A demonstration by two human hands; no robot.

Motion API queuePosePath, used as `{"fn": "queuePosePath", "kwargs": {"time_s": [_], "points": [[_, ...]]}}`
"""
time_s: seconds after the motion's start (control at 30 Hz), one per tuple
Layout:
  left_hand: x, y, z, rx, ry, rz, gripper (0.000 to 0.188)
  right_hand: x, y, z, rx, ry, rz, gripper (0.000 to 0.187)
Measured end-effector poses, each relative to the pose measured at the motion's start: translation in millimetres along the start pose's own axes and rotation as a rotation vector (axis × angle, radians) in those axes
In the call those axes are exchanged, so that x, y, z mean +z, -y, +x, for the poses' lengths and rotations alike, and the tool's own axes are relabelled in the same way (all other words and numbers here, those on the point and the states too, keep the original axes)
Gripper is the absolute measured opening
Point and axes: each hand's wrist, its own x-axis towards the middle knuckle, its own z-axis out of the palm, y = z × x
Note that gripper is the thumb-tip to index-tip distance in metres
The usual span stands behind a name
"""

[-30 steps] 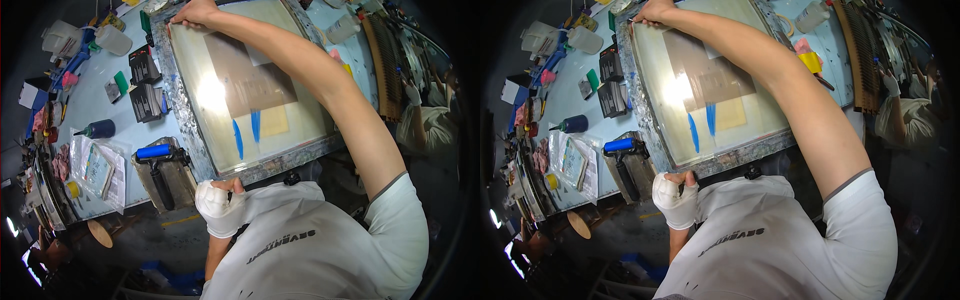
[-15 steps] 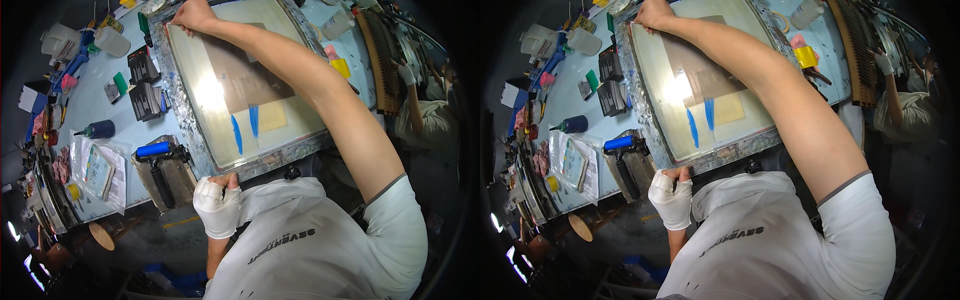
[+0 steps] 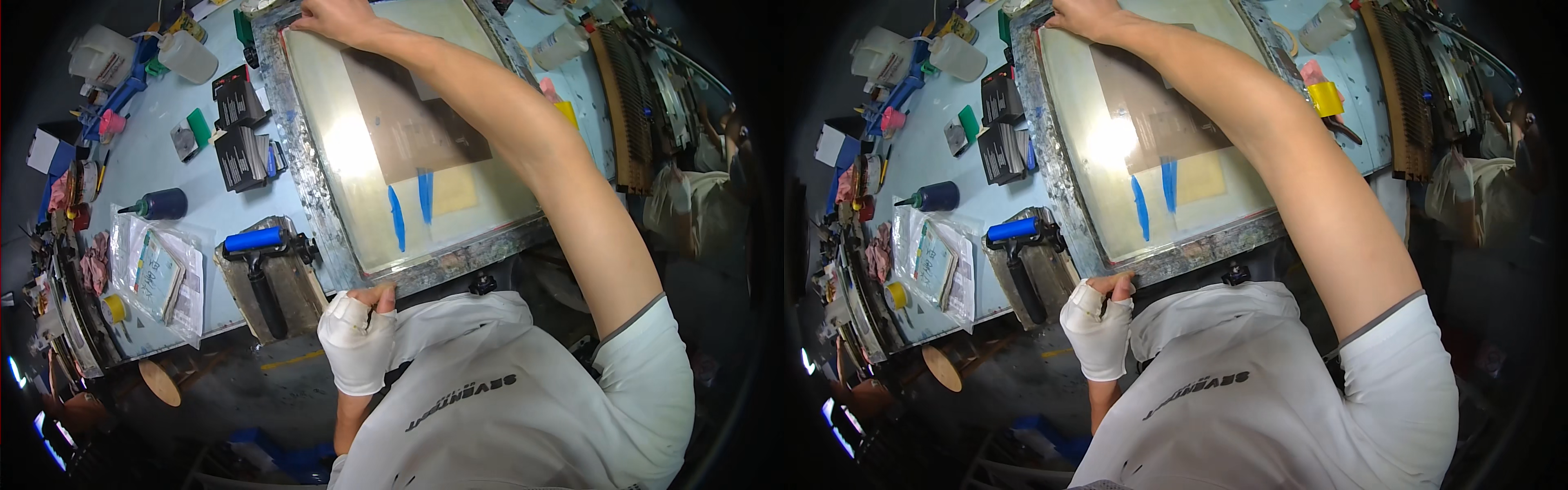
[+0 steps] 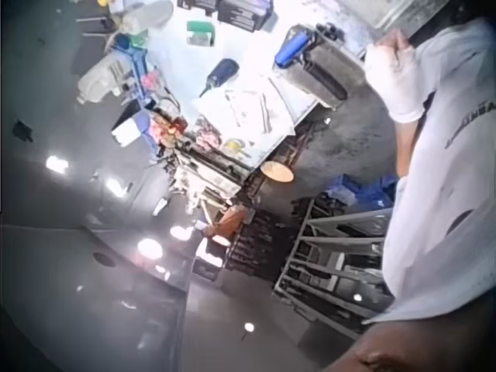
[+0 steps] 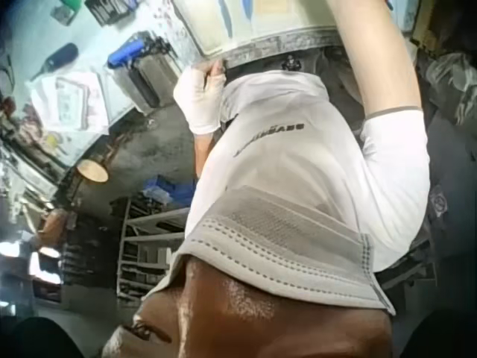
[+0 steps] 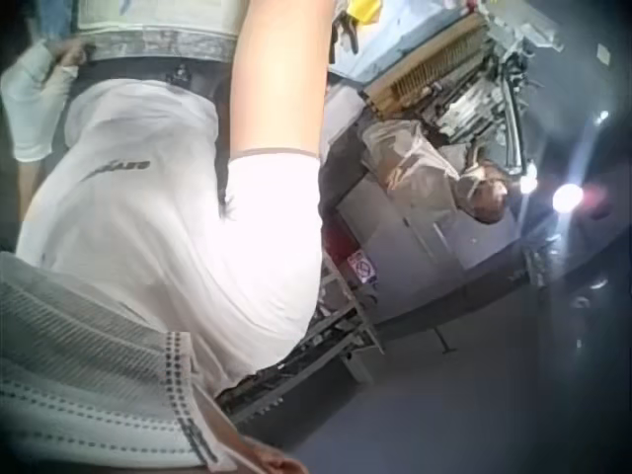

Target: The person applies strips of yellow tape to the edges of a transparent sheet placed on a metal workbench. They smooth the tape down with their fingers and use a yellow plastic squeegee to press it firmly. The person also uses a pink cloth to wipe the surface of the sheet and handles a blue plastic tool during the process.

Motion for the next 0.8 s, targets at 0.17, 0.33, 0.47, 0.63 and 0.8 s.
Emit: {"fn": "queuePosePath", "kwargs": {"time_s": [0.17,0.33,0.47,0.63,0.8], "points": [[-5.3,-2.0,-2.0,-0.101,0.061,-0.048,0.005,-7.4,-2.2,-17.5,-0.257,-0.268,0.065,0.036],[-11.2,-3.7,-4.4,-0.242,0.152,-0.177,0.013,-7.7,-5.4,-18.2,-0.083,0.026,0.053,0.043],[-13.8,-4.7,-8.6,-0.529,0.253,-0.452,0.025,-17.4,4.1,-22.3,-0.050,0.149,0.148,0.050],[-12.9,-4.4,-7.7,-0.739,0.218,-0.674,0.030,-27.8,3.8,-33.6,-0.097,0.212,0.098,0.066],[-13.2,1.8,-7.5,-0.770,0.261,-0.791,0.034,-40.3,16.3,-75.3,-0.111,0.161,0.190,0.083]]}}
